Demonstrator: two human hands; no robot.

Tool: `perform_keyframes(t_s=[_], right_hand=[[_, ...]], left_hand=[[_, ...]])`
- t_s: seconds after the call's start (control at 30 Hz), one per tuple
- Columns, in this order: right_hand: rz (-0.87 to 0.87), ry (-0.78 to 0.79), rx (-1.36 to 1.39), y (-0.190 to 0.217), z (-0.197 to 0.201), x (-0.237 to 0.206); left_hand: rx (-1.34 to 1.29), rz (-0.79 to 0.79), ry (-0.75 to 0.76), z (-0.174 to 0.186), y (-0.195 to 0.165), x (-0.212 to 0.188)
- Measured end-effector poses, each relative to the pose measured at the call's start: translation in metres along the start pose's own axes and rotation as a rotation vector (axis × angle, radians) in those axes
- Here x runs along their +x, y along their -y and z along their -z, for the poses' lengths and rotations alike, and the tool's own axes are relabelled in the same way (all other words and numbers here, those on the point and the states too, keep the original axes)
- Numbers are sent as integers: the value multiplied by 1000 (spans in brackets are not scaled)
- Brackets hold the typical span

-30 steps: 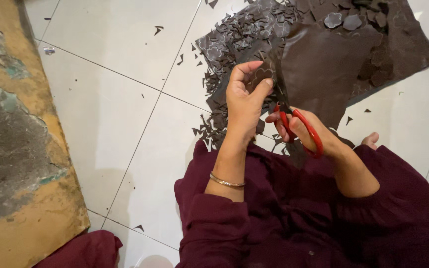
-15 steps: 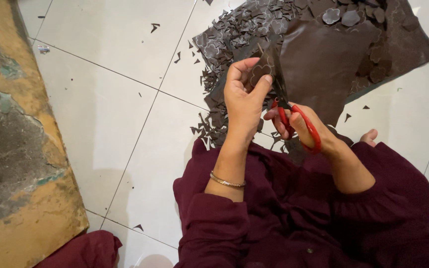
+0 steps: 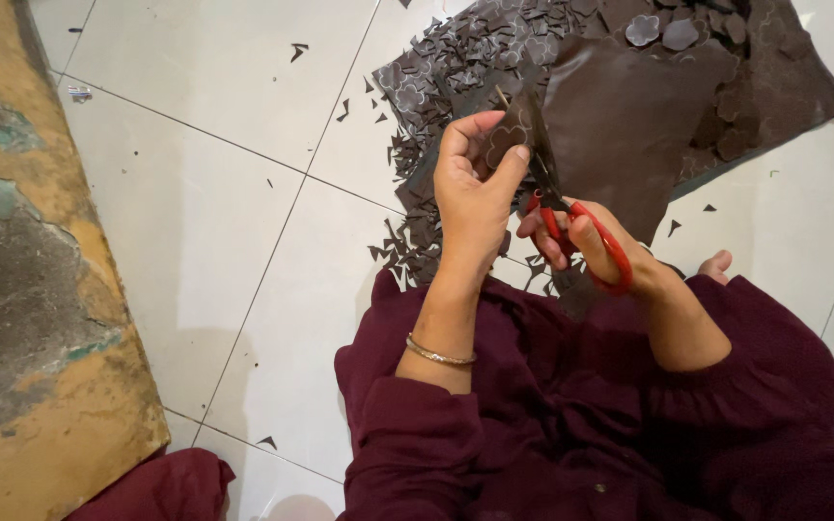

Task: The person sits on the floor and uses red-handled scissors to cut a patterned brown fabric into small shapes. They hold the fabric with the left hand and cut with the right, accumulating cut pieces on the floor.

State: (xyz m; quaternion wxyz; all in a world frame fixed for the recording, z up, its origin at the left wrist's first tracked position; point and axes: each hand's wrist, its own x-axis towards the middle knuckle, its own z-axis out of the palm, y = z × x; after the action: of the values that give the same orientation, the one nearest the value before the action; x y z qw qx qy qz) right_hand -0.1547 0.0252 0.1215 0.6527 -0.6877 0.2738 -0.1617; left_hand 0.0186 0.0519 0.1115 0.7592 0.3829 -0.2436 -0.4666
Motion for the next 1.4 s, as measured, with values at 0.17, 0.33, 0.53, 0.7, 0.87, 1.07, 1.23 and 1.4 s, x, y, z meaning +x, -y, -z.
perform_keyframes(t_s=[0.17,0.33,0.53,0.7,0.87,1.07,1.23,1.4], right_hand=[[-20,-18,-17,-2,3,-1],[-30,-45,-97,3,7,-1],[-20,-53,-128,7,10,-3],[-35,-48,-97,5,14,-3],[-56,-57,-69,4,15,-4],[-47,-50,-62,8,17,-5],[-73,-55,-48,9,19,-6],[-64,-49,-31,8,18,-6]], left_hand=[[-35,13,6,1,1,0],[-15,5,14,2,-1,0],[16,32,14,1,-7,0],[24,51,7,0,-10,0],[26,59,13,1,-10,0],[-23,60,33,4,-9,3],[13,65,38,6,-10,4],[-5,74,56,7,-13,3]])
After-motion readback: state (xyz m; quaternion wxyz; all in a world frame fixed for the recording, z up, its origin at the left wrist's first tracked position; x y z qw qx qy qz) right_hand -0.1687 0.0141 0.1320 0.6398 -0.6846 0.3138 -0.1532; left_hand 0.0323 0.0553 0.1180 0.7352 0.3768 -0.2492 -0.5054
